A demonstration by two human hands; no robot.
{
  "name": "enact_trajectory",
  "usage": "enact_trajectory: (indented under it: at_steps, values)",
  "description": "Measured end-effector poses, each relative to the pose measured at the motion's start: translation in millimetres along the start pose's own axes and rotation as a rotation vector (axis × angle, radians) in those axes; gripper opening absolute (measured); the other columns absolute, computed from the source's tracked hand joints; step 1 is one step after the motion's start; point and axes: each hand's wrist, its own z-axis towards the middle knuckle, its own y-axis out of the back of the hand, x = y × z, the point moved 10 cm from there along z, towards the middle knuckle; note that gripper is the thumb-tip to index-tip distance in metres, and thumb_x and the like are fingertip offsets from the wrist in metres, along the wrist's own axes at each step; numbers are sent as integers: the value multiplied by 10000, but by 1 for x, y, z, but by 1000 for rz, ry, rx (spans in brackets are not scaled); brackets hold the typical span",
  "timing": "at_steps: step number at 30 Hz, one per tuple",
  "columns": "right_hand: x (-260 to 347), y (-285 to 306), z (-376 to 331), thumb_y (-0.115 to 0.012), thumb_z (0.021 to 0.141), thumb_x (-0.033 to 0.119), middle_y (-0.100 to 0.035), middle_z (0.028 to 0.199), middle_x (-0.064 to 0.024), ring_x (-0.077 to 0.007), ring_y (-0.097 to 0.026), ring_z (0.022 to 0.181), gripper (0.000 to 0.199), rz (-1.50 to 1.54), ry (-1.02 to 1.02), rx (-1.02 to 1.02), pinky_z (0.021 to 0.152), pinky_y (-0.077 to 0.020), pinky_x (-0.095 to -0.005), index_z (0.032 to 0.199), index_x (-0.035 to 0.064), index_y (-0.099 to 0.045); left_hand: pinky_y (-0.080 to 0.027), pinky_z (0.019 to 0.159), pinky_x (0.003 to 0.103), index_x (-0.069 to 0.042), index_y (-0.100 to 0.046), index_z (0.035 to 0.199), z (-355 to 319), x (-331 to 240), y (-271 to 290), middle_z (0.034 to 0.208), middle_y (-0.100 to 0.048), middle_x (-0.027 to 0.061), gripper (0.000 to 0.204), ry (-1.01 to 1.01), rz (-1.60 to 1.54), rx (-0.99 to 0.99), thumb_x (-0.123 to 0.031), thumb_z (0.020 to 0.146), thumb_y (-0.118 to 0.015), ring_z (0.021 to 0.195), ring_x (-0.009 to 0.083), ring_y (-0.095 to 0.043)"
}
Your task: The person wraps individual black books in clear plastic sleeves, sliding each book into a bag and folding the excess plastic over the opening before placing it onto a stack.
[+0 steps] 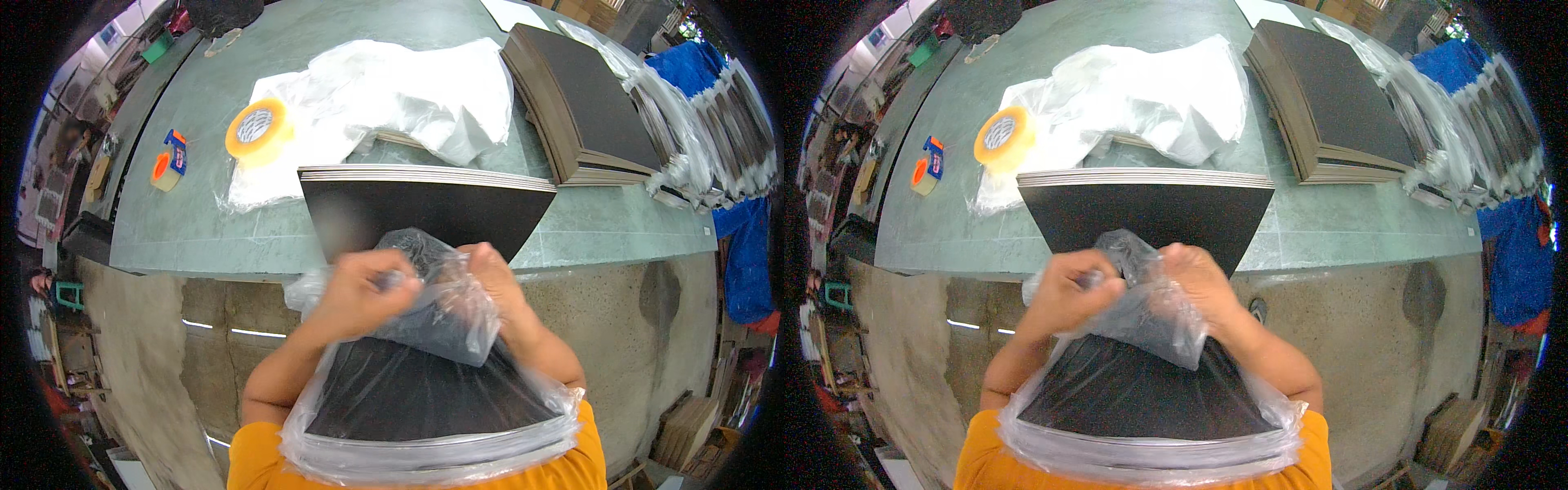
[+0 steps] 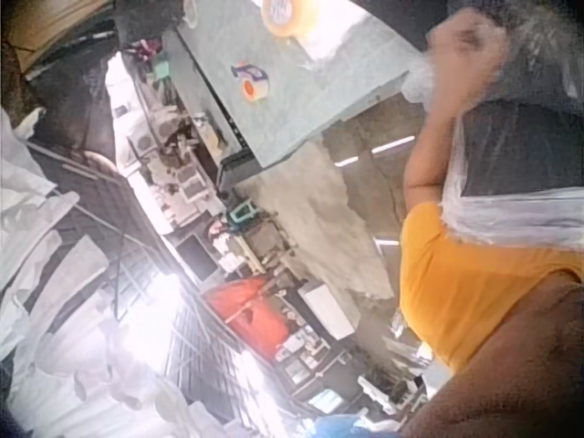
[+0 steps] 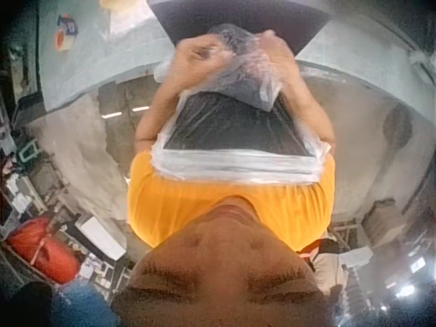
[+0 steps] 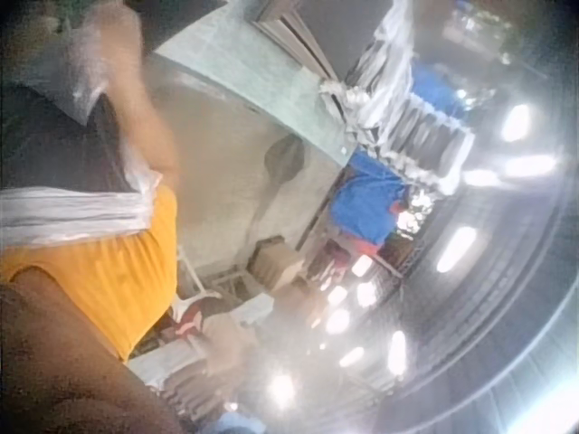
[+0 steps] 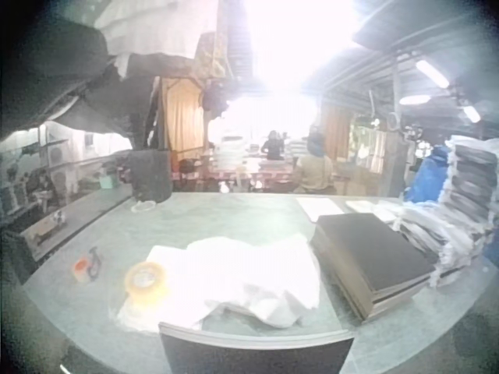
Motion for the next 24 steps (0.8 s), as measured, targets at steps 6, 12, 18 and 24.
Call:
enact_trajectory:
  at_steps: [6, 12, 18, 24]
  values:
    - [21, 13, -18, -586, 791, 185, -586, 760, -56, -107, -549, 635, 213, -170, 40, 109, 575, -439, -217, 882, -6, -556, -362, 462, 221, -43, -562, 668, -17, 23, 105, 576, -551, 5, 112, 113, 277, -378, -131, 734, -587, 529, 69, -487]
    - [3, -6, 4, -545, 821, 288, -474, 562, 40, -38, -391, 488, 295, -302, 77, 43, 456, -302, -194, 624, 75, -490, -406, 501, 275, -21, -560, 704, 1, -40, -27, 647, -573, 90, 179, -212, 211, 117, -164, 695, -667, 548, 179, -546]
    - [10, 11, 7, -419, 850, 445, -515, 563, 6, -71, -452, 472, 493, -62, 42, 69, 423, -332, -203, 626, 19, -524, -409, 501, 272, -21, -563, 712, 2, -14, -24, 667, -585, 103, 140, -31, 224, 122, -121, 690, -659, 549, 181, -550]
    - [17, 12, -4, -672, 698, 78, -533, 594, 3, -55, -483, 516, 138, -373, 65, -21, 442, -358, -185, 665, 23, -551, -398, 519, 219, -32, -591, 703, 6, -23, -25, 636, -580, 40, 119, -132, 238, 118, -102, 673, -683, 570, 84, -528]
